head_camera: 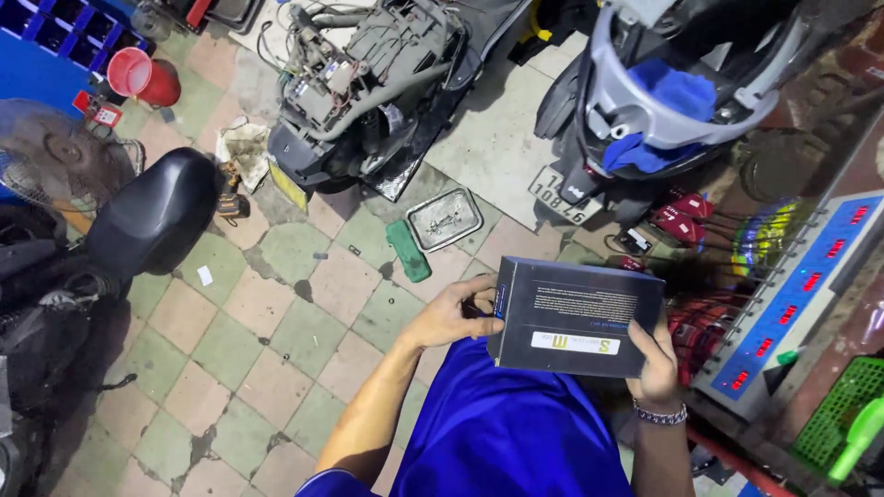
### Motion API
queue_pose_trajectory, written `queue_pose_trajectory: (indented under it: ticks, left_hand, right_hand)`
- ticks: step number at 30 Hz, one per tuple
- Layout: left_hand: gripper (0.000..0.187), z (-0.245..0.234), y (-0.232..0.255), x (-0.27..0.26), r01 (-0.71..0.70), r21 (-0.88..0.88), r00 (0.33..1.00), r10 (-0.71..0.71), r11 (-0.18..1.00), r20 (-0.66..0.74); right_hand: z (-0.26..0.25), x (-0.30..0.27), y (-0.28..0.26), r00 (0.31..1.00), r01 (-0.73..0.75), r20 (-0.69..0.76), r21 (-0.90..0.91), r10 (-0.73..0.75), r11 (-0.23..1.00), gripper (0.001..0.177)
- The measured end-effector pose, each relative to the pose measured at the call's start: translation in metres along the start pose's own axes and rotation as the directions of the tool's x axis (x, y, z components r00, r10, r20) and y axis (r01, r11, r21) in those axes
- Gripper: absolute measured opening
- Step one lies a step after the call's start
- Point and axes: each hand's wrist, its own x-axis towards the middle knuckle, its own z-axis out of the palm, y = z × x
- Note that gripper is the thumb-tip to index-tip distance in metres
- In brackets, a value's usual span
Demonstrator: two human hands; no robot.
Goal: The person uses a screwdriver to work on the exposed wiring and battery area of a scooter. They briefly test the scooter's dashboard, then retrieve a new part from a shelf and return to continue adjusting the internal components.
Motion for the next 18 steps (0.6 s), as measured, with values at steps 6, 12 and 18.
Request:
queue_pose_trajectory:
  ticks: [6, 12, 18]
  left_hand:
    - [0.061, -0.042, 0.017, -0.036, -0.010, 0.046, 0.987, 0.017, 0.999, -0.158]
    - [0.092, -0.107, 0.039, -0.076, 0.109, 0.375, 0.952, 0.012, 0.921, -0.306]
    - [0.095, -0.123, 0.096, -0.110, 0.001, 0.616, 0.988, 0.095, 0.788, -0.123]
  right_hand:
    - [0.049, -0.008, 0.029, 0.969, 0.228, 0.121, -0.099, -0.215, 0.969, 0.063]
    - [0.061, -0.007, 0.114, 0.969, 0.243, 0.134, -0.324, -0.210, 0.914, 0.070]
    - [0.088, -0.028, 0.149, 0.918, 0.393, 0.226, -0.415, -0.325, 0.821, 0.077]
